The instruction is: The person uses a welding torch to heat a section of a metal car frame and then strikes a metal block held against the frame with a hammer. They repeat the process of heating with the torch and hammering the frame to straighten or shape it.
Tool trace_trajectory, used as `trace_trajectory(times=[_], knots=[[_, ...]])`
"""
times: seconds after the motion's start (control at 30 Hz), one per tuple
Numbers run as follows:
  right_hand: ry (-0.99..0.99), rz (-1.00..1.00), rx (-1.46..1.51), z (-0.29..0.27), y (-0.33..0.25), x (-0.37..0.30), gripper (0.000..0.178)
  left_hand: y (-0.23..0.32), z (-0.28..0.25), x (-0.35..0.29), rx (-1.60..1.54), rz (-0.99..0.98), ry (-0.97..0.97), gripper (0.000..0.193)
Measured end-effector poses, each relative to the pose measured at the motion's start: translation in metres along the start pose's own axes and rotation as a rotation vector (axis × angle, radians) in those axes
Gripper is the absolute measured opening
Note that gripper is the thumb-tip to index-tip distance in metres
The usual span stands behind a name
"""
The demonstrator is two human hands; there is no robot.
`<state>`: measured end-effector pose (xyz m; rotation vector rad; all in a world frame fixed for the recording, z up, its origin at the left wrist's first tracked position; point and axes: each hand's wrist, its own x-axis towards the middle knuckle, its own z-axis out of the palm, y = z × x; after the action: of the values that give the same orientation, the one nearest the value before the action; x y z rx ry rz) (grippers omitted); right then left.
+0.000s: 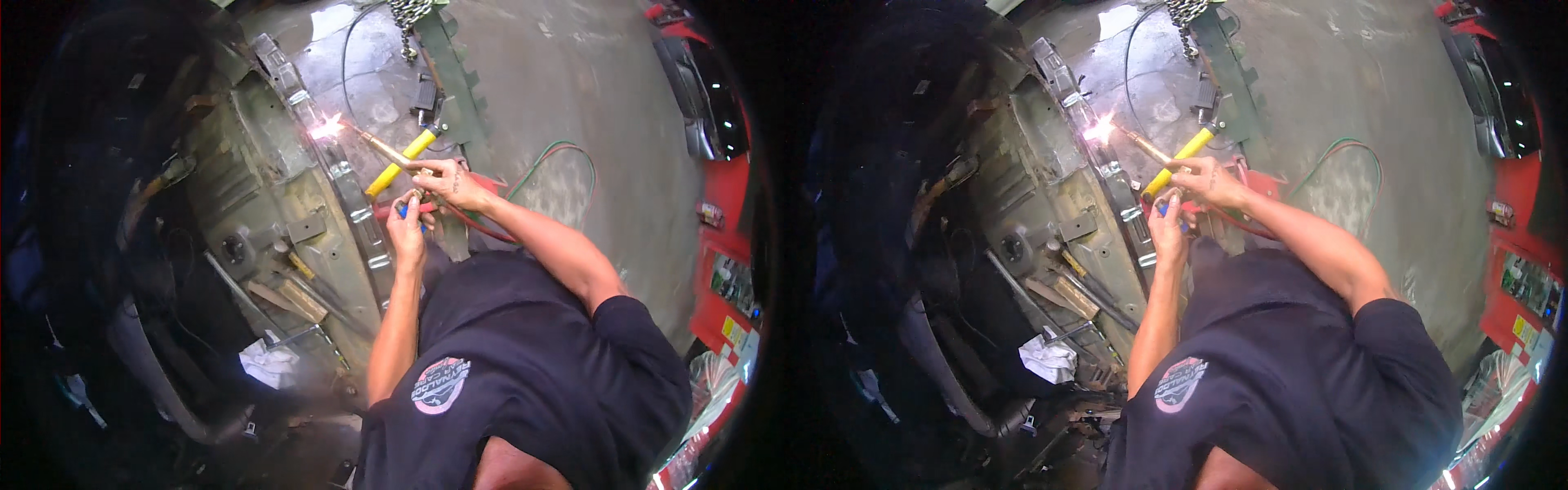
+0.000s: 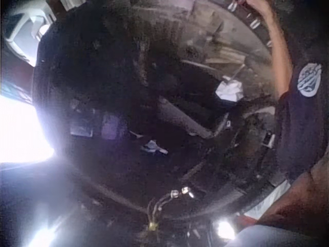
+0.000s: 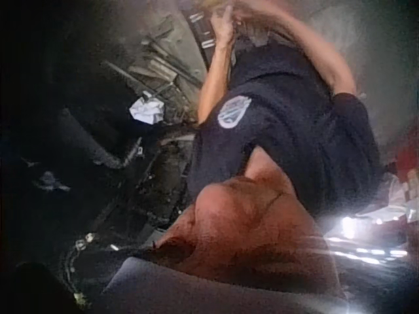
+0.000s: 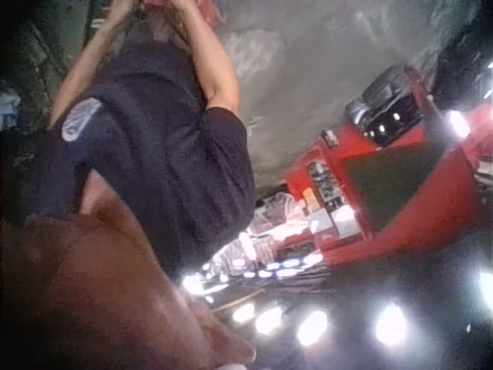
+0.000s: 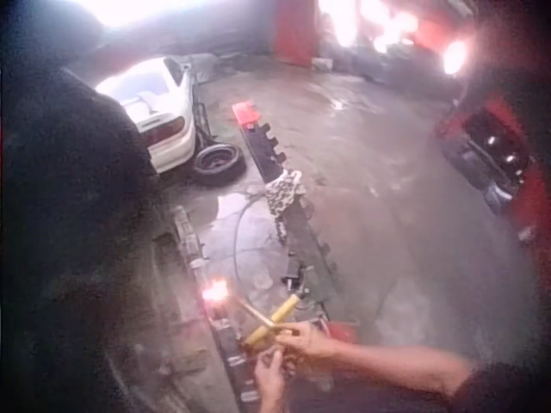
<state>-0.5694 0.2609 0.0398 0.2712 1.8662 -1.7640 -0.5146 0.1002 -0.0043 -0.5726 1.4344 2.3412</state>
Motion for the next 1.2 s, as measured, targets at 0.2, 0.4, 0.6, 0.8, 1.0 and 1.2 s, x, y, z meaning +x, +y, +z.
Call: trace_trajectory(times=[0.2, 0.4, 0.6, 0.8, 1.0, 1.2], knots=[[0.003, -0.084, 0.068, 0.002, 0.013, 0.010, 0.048, 0.002, -0.005, 0.005, 0.080, -0.030, 0.023, 0.025], [-0.097, -0.013, 0.242, -0.018, 0.024, 0.014, 0.050, 0.000, 0.022, 0.003, 0.169, -0.040, 0.113, 0.025], [-0.166, -0.051, 0.372, -0.026, 0.044, 0.024, 0.058, 0.000, 0.033, 0.007, 0.219, -0.056, 0.139, 0.026], [-0.119, -0.073, 0.370, -0.025, 0.042, 0.022, 0.057, 0.011, 0.031, 0.007, 0.281, -0.081, 0.094, 0.028], [-0.116, -0.071, 0.294, -0.021, 0.039, 0.021, 0.057, 0.014, 0.026, 0.009, 0.252, -0.102, 0.096, 0.026], [-0.122, -0.035, 0.361, -0.017, 0.032, 0.018, 0.057, 0.011, 0.016, 0.009, 0.208, -0.090, 0.088, 0.025]])
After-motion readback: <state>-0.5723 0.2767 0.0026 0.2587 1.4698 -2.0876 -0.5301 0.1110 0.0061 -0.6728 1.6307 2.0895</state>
